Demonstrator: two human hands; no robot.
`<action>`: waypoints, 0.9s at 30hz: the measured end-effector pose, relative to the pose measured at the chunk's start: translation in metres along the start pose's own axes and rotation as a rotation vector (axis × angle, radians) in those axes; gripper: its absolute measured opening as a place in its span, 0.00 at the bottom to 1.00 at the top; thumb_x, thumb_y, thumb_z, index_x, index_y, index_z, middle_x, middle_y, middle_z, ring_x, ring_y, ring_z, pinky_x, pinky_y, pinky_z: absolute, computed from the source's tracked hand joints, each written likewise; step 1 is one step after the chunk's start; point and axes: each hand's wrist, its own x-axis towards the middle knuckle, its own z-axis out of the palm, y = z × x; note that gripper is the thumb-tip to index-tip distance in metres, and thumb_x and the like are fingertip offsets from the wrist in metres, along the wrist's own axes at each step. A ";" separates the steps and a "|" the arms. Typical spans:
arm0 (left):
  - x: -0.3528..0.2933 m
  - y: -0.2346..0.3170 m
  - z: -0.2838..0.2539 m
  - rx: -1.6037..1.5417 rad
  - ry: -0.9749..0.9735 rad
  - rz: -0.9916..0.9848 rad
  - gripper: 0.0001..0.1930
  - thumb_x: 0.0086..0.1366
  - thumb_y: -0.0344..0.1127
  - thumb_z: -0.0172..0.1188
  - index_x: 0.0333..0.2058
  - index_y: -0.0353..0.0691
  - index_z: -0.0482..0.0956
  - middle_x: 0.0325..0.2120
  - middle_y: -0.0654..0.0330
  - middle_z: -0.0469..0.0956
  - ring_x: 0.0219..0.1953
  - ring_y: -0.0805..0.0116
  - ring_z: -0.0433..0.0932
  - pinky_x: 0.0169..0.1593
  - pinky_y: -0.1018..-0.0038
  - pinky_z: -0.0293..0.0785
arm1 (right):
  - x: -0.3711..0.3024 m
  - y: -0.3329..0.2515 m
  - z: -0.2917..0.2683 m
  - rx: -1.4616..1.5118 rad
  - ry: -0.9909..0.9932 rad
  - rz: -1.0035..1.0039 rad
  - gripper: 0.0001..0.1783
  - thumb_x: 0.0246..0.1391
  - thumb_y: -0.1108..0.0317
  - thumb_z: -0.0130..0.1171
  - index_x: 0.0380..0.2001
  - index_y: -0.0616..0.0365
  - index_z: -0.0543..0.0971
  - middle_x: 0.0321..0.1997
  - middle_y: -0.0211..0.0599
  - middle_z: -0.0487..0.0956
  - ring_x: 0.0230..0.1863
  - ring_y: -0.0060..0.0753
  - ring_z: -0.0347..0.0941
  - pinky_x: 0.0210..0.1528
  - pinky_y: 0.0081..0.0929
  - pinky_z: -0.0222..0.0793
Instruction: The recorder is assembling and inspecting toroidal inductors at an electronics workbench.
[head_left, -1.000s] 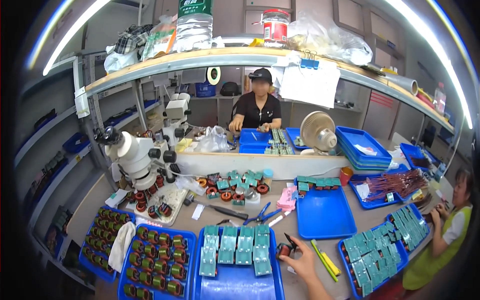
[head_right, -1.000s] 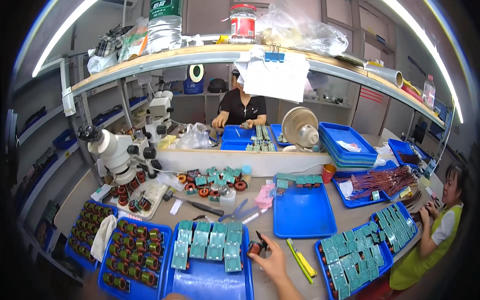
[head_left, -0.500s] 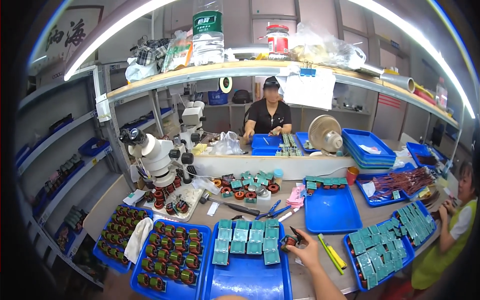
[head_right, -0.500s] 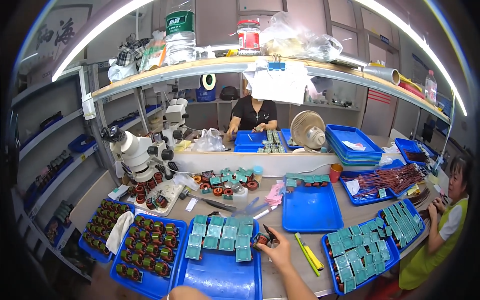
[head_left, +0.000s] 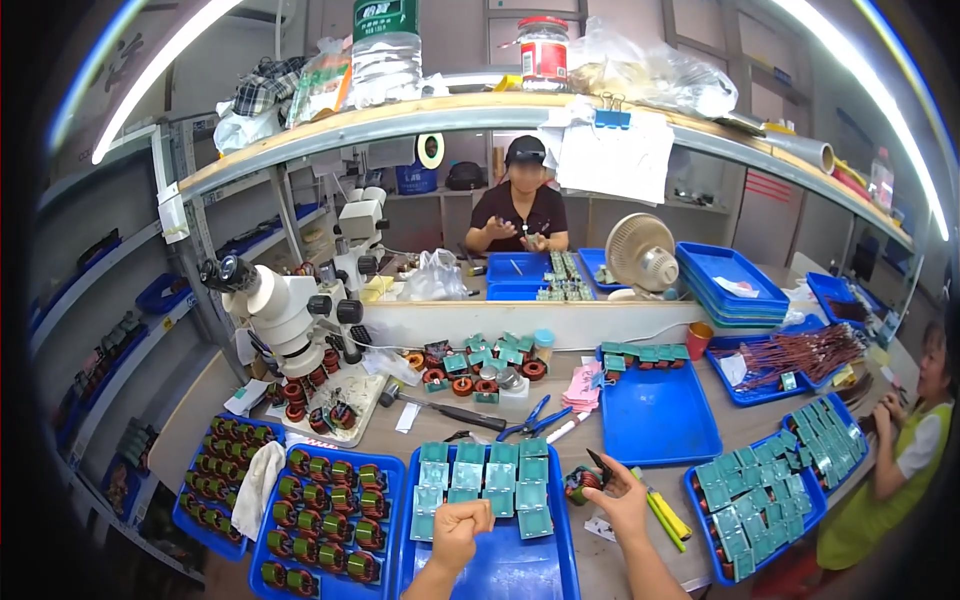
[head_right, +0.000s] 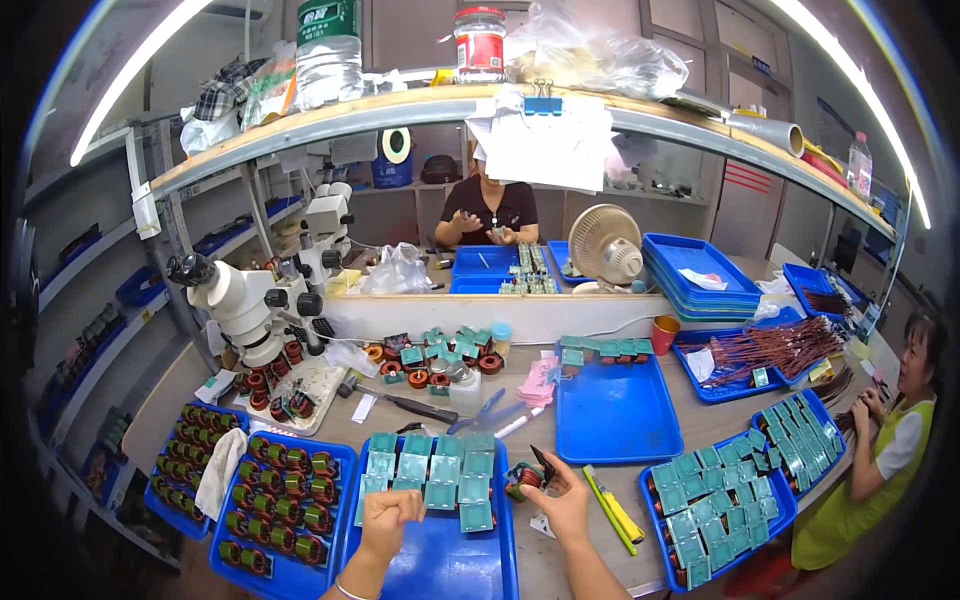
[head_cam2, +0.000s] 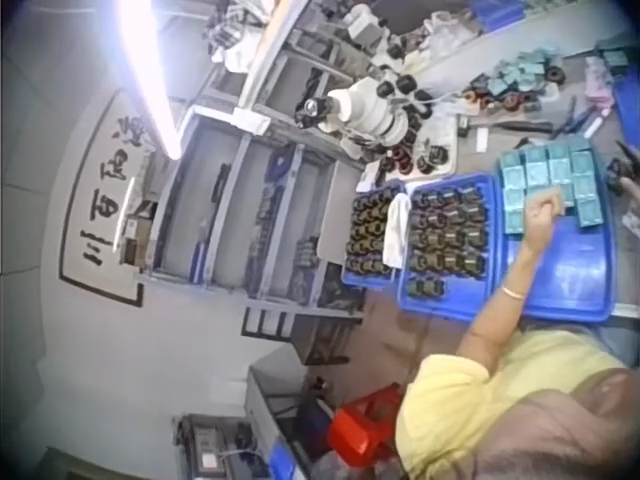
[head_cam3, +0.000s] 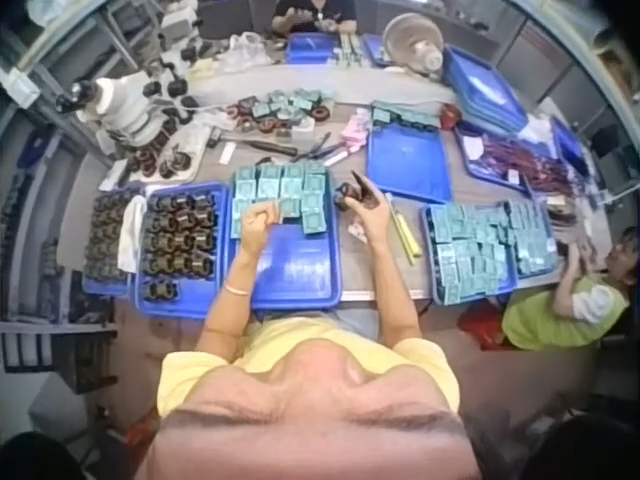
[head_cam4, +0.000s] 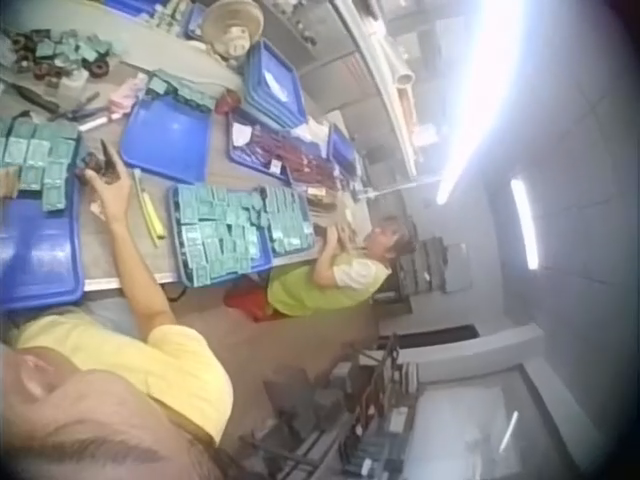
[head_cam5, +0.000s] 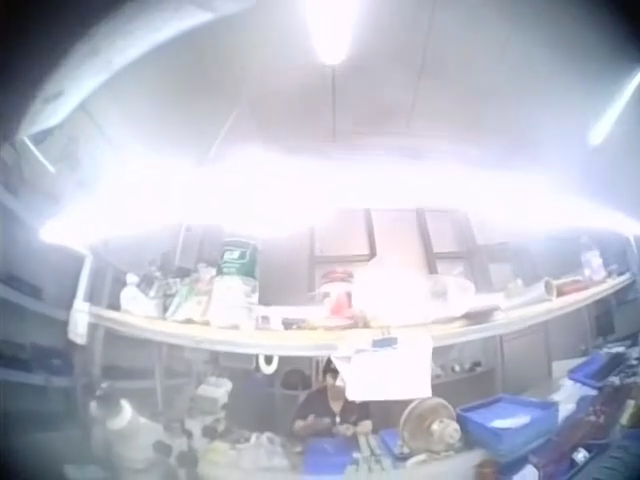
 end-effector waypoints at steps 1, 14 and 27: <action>-0.002 0.000 0.002 0.051 0.023 0.006 0.05 0.40 0.20 0.38 0.10 0.33 0.57 0.12 0.60 0.60 0.18 0.71 0.61 0.25 0.78 0.56 | 0.000 0.000 0.000 0.027 0.001 -0.007 0.36 0.33 0.75 0.70 0.51 0.65 0.70 0.43 0.40 0.77 0.42 0.26 0.73 0.47 0.23 0.67; -0.013 -0.018 0.043 0.420 -0.087 -0.250 0.37 0.51 0.33 0.68 0.55 0.35 0.56 0.48 0.53 0.66 0.44 0.69 0.72 0.45 0.75 0.72 | -0.019 -0.007 0.015 0.338 -0.251 -0.037 0.40 0.35 0.82 0.67 0.55 0.70 0.63 0.50 0.45 0.72 0.49 0.31 0.69 0.53 0.28 0.65; -0.009 -0.040 0.053 0.575 0.058 -0.091 0.33 0.48 0.35 0.69 0.51 0.35 0.63 0.45 0.52 0.70 0.48 0.66 0.71 0.48 0.74 0.70 | -0.023 -0.002 0.019 0.469 -0.354 -0.025 0.38 0.37 0.82 0.63 0.56 0.68 0.63 0.50 0.44 0.71 0.52 0.32 0.68 0.56 0.27 0.62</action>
